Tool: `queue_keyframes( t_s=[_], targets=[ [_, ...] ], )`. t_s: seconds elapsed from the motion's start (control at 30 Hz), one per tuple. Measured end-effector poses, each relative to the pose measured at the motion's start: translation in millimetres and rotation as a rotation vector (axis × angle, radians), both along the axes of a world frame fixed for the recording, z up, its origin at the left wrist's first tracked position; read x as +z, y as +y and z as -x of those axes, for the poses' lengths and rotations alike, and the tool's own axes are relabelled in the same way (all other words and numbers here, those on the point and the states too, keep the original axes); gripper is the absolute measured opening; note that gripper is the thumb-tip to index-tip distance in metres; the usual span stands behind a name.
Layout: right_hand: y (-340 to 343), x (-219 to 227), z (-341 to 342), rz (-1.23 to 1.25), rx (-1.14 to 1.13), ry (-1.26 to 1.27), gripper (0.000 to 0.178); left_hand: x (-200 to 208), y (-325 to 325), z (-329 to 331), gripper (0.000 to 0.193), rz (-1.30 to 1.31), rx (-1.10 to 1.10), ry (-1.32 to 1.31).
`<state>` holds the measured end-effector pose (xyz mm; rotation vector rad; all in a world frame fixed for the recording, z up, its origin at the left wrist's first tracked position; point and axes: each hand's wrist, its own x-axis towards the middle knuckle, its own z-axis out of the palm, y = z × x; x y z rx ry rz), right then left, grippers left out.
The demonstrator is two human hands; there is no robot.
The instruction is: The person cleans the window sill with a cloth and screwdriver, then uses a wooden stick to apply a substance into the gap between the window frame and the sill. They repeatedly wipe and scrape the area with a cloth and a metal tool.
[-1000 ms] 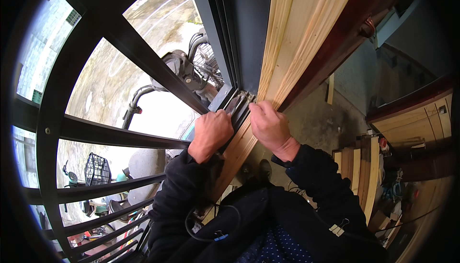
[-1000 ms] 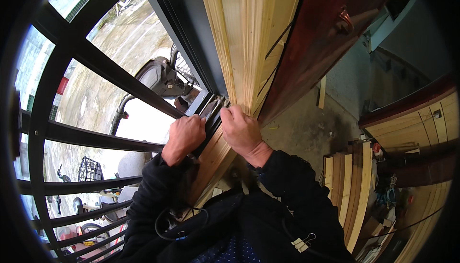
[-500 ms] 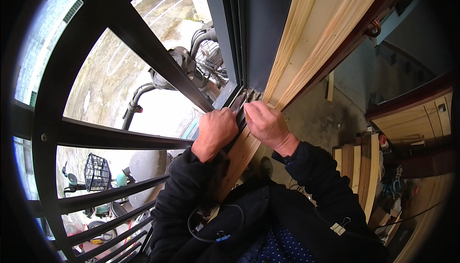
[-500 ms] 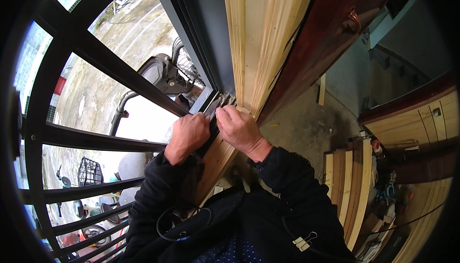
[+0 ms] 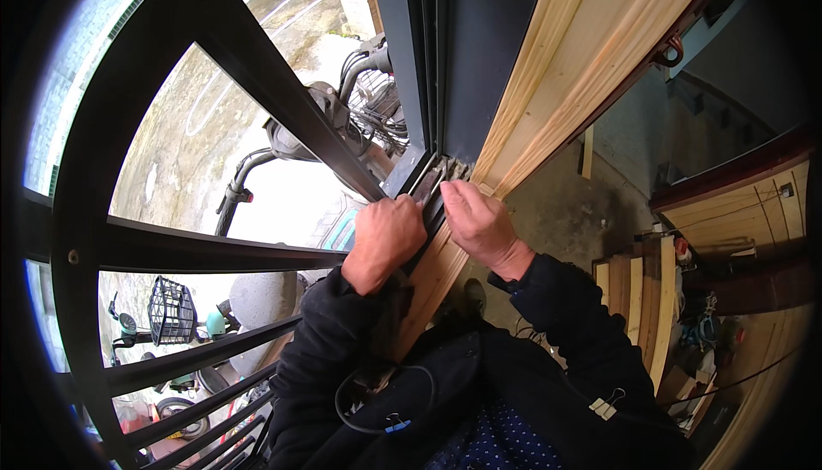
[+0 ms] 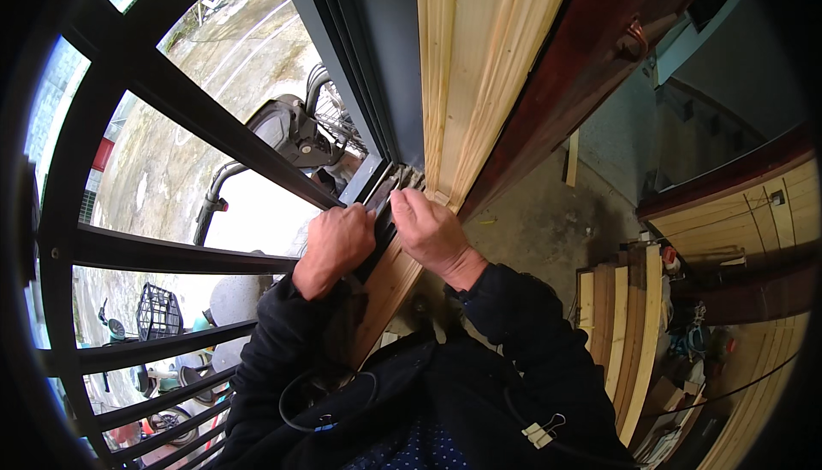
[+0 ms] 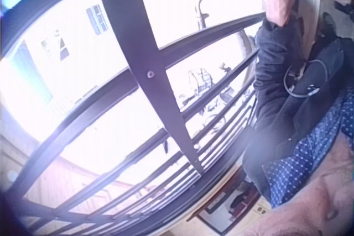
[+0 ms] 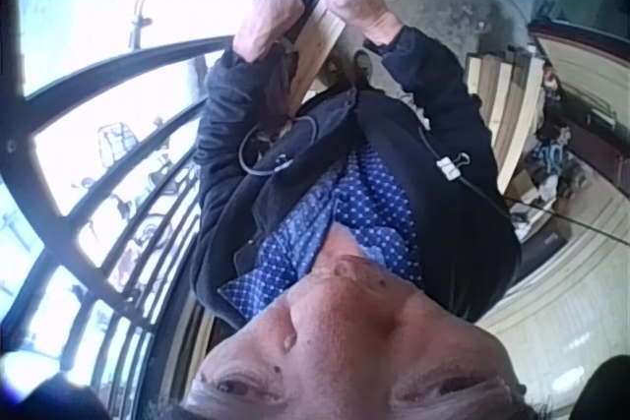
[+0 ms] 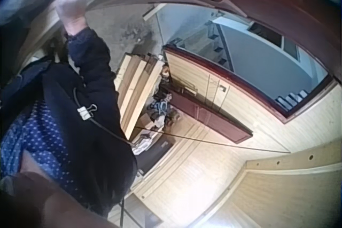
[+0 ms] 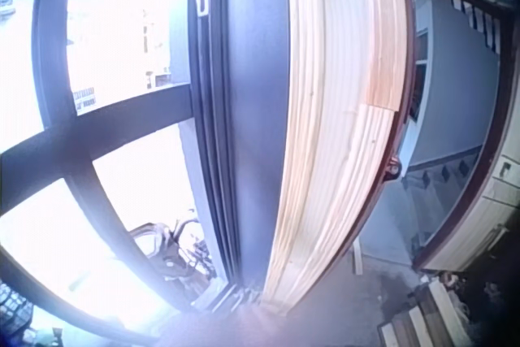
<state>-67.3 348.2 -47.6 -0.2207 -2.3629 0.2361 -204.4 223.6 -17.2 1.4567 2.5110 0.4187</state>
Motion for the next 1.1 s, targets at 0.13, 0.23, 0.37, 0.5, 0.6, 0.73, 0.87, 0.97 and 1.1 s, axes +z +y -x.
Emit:
queue_keyframes(
  t_s=[0.13,0.23,0.37,0.5,0.6,0.73,0.87,0.97,1.1],
  targets=[
    [-4,-5,1,0.023,0.055,-0.013,0.031,0,0,0,0.038,0.009,0.008,0.002],
    [-4,-3,-8,0.034,0.087,0.015,0.032,0,0,-1,0.038,0.023,0.007,-0.003],
    [1,-1,-10,0.023,0.061,0.060,0.033,0,-1,-1,0.039,0.014,-0.006,0.000],
    [3,-2,-6,0.036,0.037,0.033,0.031,0,-1,-1,0.039,0.011,0.001,0.007],
    [3,-2,-5,0.087,0.072,0.023,0.031,0,-2,-1,0.039,0.012,0.001,0.003],
    [5,1,-10,0.110,0.109,0.065,0.030,-1,-2,-1,0.038,0.005,-0.015,0.009],
    [8,4,-12,0.125,0.113,0.073,0.031,-4,-1,-1,0.037,0.002,-0.020,0.024],
    [7,2,-11,0.133,0.127,0.040,0.031,-6,-1,-1,0.037,0.000,-0.011,0.021],
    [2,-3,-14,0.148,0.154,0.053,0.032,-5,-2,-2,0.037,-0.010,-0.003,0.002]
  ],
)
